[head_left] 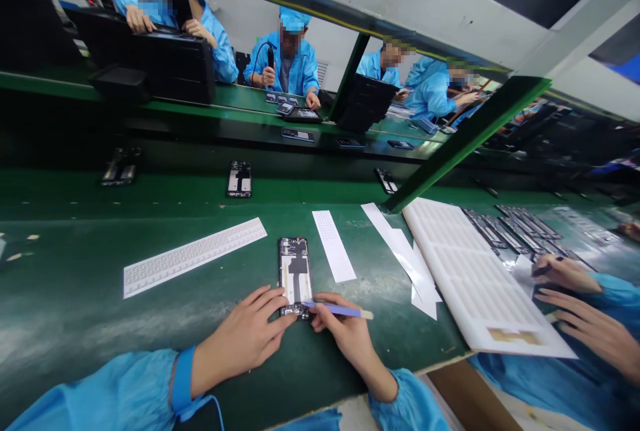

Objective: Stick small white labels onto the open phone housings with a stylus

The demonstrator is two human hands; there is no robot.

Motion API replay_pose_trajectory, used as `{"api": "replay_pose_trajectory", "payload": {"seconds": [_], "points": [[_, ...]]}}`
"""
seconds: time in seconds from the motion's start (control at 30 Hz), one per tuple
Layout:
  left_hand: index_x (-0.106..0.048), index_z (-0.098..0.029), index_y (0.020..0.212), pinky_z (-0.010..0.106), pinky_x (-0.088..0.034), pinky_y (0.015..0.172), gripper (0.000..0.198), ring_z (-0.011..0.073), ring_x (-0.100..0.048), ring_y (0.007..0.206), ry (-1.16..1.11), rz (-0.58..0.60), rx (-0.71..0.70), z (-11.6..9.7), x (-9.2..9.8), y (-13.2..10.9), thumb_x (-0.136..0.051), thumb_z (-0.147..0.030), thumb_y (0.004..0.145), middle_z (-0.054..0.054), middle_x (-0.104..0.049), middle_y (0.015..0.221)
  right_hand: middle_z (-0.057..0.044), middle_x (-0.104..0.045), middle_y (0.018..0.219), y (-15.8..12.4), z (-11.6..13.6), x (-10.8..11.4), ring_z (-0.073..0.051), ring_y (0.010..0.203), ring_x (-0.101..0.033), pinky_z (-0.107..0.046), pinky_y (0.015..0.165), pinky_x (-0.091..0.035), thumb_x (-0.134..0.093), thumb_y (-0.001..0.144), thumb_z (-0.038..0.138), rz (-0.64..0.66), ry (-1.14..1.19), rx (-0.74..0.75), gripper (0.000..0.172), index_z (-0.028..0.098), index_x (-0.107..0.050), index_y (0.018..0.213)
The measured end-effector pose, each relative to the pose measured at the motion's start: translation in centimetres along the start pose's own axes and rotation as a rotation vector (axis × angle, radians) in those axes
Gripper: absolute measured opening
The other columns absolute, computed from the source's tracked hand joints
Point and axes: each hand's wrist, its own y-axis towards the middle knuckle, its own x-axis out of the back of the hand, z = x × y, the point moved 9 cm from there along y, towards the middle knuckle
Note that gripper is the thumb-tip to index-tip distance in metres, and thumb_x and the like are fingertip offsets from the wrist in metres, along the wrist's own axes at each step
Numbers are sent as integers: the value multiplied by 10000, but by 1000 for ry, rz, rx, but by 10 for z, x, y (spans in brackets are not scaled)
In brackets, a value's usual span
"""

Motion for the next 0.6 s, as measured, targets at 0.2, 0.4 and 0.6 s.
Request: {"api": "replay_pose_trajectory", "payload": {"seconds": [0.2,0.4,0.6], "points": [[-571,-184,1185,466,-423,1086,316,245,-531,1216,-28,-12,41,1,2,2,-516,-155,876,87,-617,1186,-46,-747,644,-2,5,-7,-211,550,-709,-306,564,-608,-755,809,414,83,-31,-3,218,204,-749,868],[-580,-178,1152,473,-421,1088,280,255,-524,1225,-31,-13,40,1,1,1,-518,-162,880,88,-616,1189,-42,-756,677,-3,11,-11,-217,563,-713,-309,558,-606,-726,831,396,116,-95,16,181,222,-771,849],[-581,-188,1148,460,-417,1087,276,248,-530,1207,-36,-6,51,2,2,3,-515,-170,880,84,-608,1186,-39,-752,675,-3,10,-11,-209,574,-708,-302,576,-593,-706,852,378,145,-140,24,168,221,-765,861]]}}
